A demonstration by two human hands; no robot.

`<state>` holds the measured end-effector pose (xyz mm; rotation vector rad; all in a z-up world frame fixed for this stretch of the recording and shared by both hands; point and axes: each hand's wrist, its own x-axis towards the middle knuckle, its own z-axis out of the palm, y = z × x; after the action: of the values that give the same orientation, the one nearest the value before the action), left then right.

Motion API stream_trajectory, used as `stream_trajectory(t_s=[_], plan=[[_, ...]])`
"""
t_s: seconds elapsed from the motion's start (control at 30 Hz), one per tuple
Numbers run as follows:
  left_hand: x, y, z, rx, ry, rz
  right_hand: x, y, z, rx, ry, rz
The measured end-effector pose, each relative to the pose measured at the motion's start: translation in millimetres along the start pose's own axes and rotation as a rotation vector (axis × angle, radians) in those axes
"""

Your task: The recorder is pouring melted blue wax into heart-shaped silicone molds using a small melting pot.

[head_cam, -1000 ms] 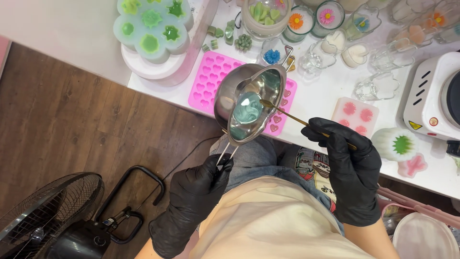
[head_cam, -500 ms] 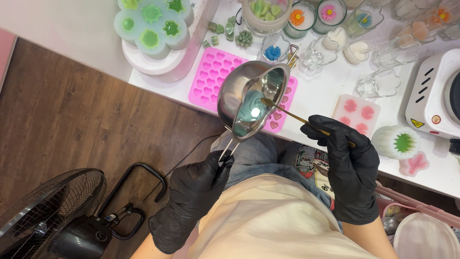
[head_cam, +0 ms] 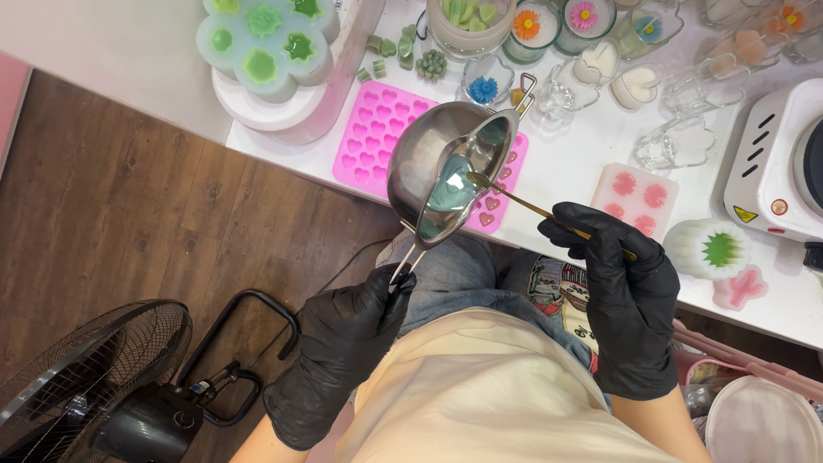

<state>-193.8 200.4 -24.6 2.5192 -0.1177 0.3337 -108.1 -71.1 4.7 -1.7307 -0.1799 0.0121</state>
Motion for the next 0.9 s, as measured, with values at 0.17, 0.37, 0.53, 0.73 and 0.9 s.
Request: stream_trajectory(t_s=[0.17, 0.37, 0.53, 0.73, 0.9], plan=[[-0.4, 0.2, 1.6, 0.03, -0.041, -0.052, -1.3, 2.1, -1.2, 0.031, 0.004, 0.024], [-1.5, 0.9, 2.4, 0.021, -0.041, -0.036, -2.4, -1.1, -2.0, 0.069, 0.011, 0.051], [-2.6, 1.7, 2.3, 0.029, -0.04, -0.034, -5.4, 1.5, -2.4, 0.088, 0.013, 0.057], [-2.7, 0.9, 2.9, 0.038, 0.001, 0.004, -6.6, 3.9, -3.3, 0.122, 0.007, 0.06], [-3.1, 0.3, 3.0, 0.054, 0.019, 0.041, -7.6, 4.1, -3.2, 0.134, 0.002, 0.038]])
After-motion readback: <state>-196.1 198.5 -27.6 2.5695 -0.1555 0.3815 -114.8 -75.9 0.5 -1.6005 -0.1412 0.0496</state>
